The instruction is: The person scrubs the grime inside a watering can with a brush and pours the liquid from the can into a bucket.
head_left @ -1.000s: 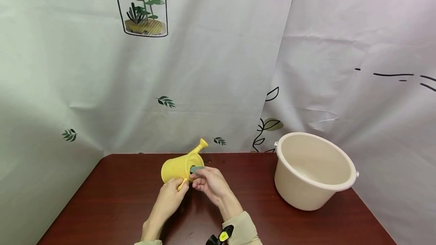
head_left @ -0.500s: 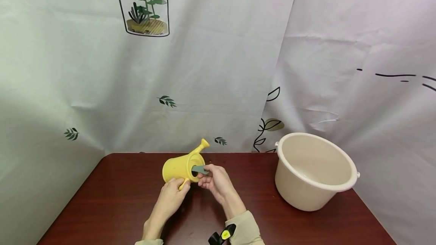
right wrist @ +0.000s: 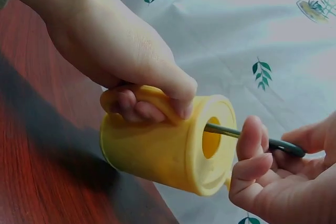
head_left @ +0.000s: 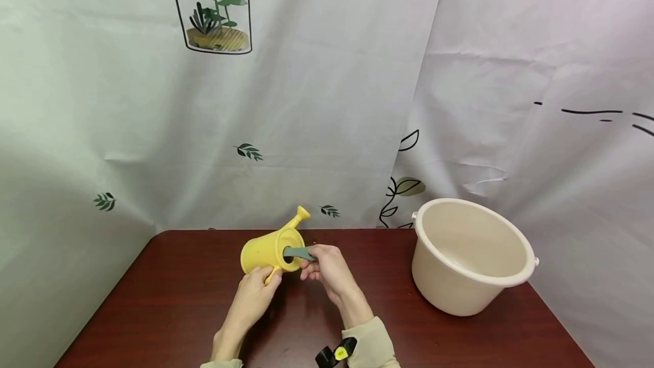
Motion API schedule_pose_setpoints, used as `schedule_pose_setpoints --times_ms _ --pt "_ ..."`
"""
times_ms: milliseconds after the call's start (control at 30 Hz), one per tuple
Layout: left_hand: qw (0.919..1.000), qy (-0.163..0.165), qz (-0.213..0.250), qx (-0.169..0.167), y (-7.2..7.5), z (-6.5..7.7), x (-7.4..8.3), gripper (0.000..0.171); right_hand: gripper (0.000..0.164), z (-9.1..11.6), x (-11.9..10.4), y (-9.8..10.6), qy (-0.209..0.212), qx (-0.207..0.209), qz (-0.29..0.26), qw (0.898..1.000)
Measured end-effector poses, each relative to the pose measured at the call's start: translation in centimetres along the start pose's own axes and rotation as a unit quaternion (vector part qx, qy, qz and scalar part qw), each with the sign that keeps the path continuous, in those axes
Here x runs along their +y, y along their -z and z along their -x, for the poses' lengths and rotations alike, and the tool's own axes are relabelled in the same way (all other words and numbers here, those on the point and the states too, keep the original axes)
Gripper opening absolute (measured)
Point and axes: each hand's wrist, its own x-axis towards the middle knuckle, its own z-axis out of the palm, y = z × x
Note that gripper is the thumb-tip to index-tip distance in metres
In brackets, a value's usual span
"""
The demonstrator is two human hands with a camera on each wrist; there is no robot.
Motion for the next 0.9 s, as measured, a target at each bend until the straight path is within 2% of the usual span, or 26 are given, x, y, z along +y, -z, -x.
schedule_pose_setpoints --times_ms 300,467,733,900 --pt "1.0000 0.000 -0.001 -0.004 -0.1 0.0 -0.1 0.041 0.029 0.1 0.3 -0.2 0.014 -0.029 0.029 0.999" --pt "0.9999 0.001 0.001 -0.010 -0.1 0.0 0.0 0.041 0.031 -0.1 0.7 -0.7 0.029 -0.015 0.030 0.999" --pt "0.9999 -0.004 -0.003 -0.012 -0.2 0.0 0.0 0.040 0.026 -0.4 1.7 -2.1 0.065 0.011 0.026 0.997" --pt "0.9999 -0.001 -0.005 -0.011 -0.2 0.0 -0.1 0.039 0.023 -0.6 2.1 -2.2 0.073 0.026 0.010 0.997"
